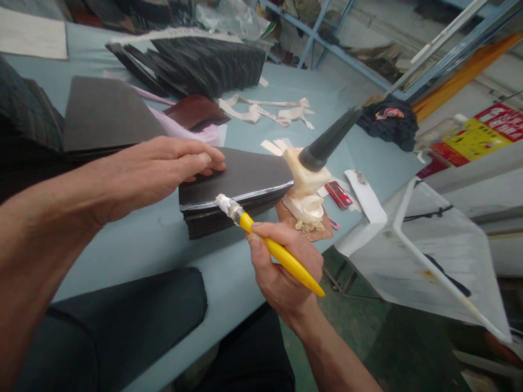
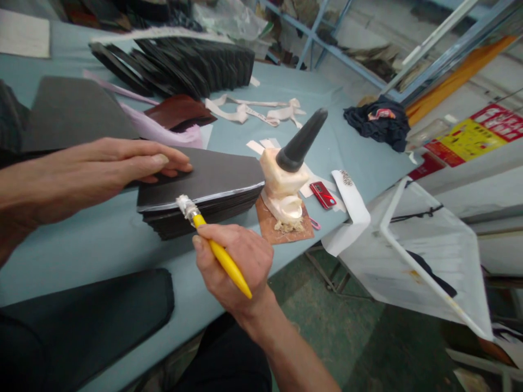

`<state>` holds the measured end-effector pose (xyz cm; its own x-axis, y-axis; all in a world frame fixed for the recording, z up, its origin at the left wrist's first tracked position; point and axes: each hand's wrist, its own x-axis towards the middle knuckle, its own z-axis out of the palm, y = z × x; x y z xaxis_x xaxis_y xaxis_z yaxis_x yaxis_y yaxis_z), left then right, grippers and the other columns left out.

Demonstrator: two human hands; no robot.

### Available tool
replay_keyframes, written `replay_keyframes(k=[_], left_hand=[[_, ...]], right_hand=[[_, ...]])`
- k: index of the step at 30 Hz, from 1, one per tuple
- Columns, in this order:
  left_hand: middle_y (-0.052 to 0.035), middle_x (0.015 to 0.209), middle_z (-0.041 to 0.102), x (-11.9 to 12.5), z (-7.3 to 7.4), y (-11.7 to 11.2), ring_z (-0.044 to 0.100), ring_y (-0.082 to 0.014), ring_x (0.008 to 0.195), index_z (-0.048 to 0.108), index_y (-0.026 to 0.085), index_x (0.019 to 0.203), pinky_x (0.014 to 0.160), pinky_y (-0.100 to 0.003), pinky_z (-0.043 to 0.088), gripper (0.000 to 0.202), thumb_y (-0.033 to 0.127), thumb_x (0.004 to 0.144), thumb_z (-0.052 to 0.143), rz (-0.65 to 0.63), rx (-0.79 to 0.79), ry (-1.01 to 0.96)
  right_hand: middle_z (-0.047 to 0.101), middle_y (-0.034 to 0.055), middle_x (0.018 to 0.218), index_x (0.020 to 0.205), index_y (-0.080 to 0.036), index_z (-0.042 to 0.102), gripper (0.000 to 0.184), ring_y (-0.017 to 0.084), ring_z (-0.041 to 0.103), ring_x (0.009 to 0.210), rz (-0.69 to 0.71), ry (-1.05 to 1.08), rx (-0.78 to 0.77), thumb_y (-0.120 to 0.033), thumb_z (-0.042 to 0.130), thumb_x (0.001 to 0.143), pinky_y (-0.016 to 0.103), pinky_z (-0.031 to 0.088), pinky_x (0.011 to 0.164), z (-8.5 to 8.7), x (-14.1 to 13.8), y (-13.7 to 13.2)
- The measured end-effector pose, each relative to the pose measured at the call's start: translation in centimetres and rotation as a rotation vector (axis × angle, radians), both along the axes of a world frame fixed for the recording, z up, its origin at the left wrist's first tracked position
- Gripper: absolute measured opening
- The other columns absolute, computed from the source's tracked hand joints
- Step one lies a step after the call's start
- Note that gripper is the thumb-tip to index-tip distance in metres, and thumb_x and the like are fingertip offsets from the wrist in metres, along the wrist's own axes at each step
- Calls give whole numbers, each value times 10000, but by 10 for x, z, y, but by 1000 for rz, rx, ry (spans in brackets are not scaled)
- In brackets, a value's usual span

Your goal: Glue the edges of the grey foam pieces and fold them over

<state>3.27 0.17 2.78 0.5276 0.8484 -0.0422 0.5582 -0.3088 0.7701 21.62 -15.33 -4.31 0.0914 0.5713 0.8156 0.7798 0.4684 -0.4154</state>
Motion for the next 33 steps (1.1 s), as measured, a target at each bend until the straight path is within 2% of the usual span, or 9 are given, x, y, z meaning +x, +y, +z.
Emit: replay_keyframes(k=[5, 11, 19, 23, 26, 31, 33], left_hand=[[-32, 1397, 778, 2, 3, -1, 681, -303, 1328, 785, 254, 1253, 1185, -449, 548, 552, 610, 908, 541, 18, -14, 41], [-37, 1395, 776, 4, 4, 1, 683, -308, 1330, 780, 247, 1245, 1207, -463, 545, 580, 621, 869, 547, 41, -26, 65], [-30, 1398, 775, 4, 2, 0, 667, -327, 1338, 779, 267, 1256, 1244, -483, 503, 607, 670, 864, 550, 78, -26, 79], [-1, 1392, 774, 4, 2, 2, 665, -311, 1340, 792, 283, 1221, 1311, -506, 426, 587, 634, 840, 516, 66, 28, 135], [25, 1397, 770, 4, 2, 3, 663, -297, 1349, 795, 301, 1222, 1340, -505, 378, 572, 610, 844, 498, 49, 62, 175], [19, 1423, 756, 4, 1, -3, 664, -294, 1329, 778, 292, 1263, 1300, -485, 426, 568, 601, 888, 483, 42, 81, 176], [17, 1413, 760, 5, 1, -6, 668, -287, 1313, 775, 293, 1270, 1293, -486, 429, 560, 588, 902, 474, 42, 92, 178]], right_hand=[[848, -43, 910, 1090, -259, 681, 124, 131, 823, 766, -42, -19, 9, -156, 682, 1023, 237, 672, 738, 3, 10, -1], [849, -29, 899, 1077, -253, 711, 78, 148, 821, 749, -164, -79, 45, -193, 704, 1027, 268, 669, 722, 0, 39, -1], [852, -46, 918, 1030, -254, 741, 43, 157, 836, 785, -283, -64, 57, -218, 720, 1023, 345, 686, 908, -10, 63, 1], [850, -30, 922, 1038, -250, 745, 39, 171, 843, 821, -319, -45, 73, -227, 716, 1026, 344, 690, 897, -8, 67, 2], [850, -29, 938, 1054, -255, 747, 55, 171, 842, 830, -315, -27, 73, -218, 726, 1018, 339, 687, 879, -4, 63, 0], [849, -24, 921, 1059, -254, 738, 67, 160, 830, 790, -200, -13, 48, -204, 718, 1018, 292, 677, 770, -4, 55, 1], [850, -20, 919, 1060, -253, 737, 66, 167, 832, 796, -207, -6, 44, -205, 718, 1019, 304, 678, 779, -5, 58, 1]])
